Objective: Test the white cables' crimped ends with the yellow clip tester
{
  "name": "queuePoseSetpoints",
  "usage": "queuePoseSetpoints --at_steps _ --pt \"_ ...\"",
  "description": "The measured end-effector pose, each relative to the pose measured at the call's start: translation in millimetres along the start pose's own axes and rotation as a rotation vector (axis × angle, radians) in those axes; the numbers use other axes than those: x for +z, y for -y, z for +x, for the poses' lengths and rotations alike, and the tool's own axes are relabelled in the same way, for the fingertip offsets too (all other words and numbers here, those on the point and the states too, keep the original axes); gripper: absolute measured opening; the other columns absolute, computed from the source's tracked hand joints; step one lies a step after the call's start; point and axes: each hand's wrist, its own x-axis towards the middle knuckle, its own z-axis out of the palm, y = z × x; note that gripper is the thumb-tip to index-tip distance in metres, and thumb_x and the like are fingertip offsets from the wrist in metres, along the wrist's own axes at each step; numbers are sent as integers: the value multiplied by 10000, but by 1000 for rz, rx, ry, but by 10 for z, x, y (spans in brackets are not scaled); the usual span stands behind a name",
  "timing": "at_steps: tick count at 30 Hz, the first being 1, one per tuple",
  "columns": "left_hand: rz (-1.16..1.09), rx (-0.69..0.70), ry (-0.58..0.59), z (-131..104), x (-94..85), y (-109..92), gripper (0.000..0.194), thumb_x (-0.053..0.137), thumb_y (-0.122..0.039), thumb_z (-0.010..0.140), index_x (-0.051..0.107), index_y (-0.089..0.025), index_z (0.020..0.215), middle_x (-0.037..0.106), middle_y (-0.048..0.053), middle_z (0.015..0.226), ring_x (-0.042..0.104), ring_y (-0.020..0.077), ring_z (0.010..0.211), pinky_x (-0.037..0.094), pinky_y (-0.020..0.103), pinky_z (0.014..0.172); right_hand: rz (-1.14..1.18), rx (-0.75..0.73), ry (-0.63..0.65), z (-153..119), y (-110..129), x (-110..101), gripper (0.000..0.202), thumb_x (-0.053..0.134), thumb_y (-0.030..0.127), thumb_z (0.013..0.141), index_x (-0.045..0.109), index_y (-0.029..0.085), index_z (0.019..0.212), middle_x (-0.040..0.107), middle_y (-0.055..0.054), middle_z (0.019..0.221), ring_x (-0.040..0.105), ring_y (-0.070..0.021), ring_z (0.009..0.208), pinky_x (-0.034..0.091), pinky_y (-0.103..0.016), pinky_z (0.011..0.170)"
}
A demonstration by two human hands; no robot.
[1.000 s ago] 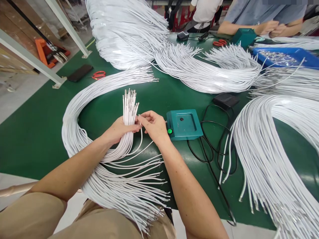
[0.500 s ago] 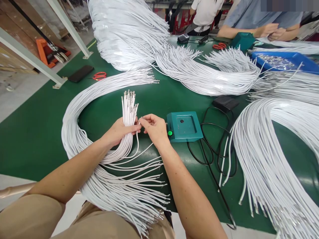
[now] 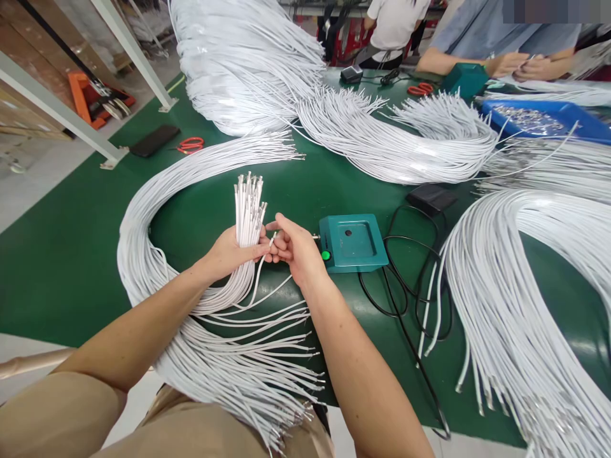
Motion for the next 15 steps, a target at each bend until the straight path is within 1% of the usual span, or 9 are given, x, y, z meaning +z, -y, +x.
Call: queuePoseSetpoints --at_steps 2,3,8,10,13,15 --pt "-1 4 53 3 10 2 257 719 -257 708 540 -134 845 656 22 707 651 152 660 519 285 644 -49 -2 3 -4 6 -8 316 703 461 702 576 172 684 312 102 419 383 -76 389 344 -220 435" --pt "-1 4 60 5 11 3 255 718 -259 708 540 -133 841 656 24 709 656 158 669 527 296 660 -57 4 18 -7 7 -15 322 719 447 690 555 172 656 319 99 424 397 -77 399 344 -219 441" --pt "11 -11 -6 8 -27 18 304 738 -278 694 547 -132 881 648 21 763 648 146 672 530 284 645 18 53 119 -37 24 -55 338 736 438 690 529 176 640 361 96 462 378 -62 435 395 -225 525" --pt "-33 -3 -16 8 -44 27 339 746 -279 690 549 -133 924 654 24 788 646 140 673 529 273 633 24 62 133 -52 36 -65 321 736 433 693 546 175 661 400 86 490 406 -67 470 412 -231 563" --pt "-95 19 -4 8 -54 35 394 750 -265 692 554 -133 1007 669 38 819 652 139 676 527 259 615 -9 38 101 -71 41 -64 281 734 405 691 597 161 721 517 47 584 475 -76 534 420 -235 585" --pt "-103 29 -3 9 -55 33 436 747 -255 697 557 -135 1070 671 37 821 651 136 672 523 251 606 -80 -27 22 -77 32 -54 267 722 394 697 628 151 755 557 31 623 487 -78 545 429 -240 589"
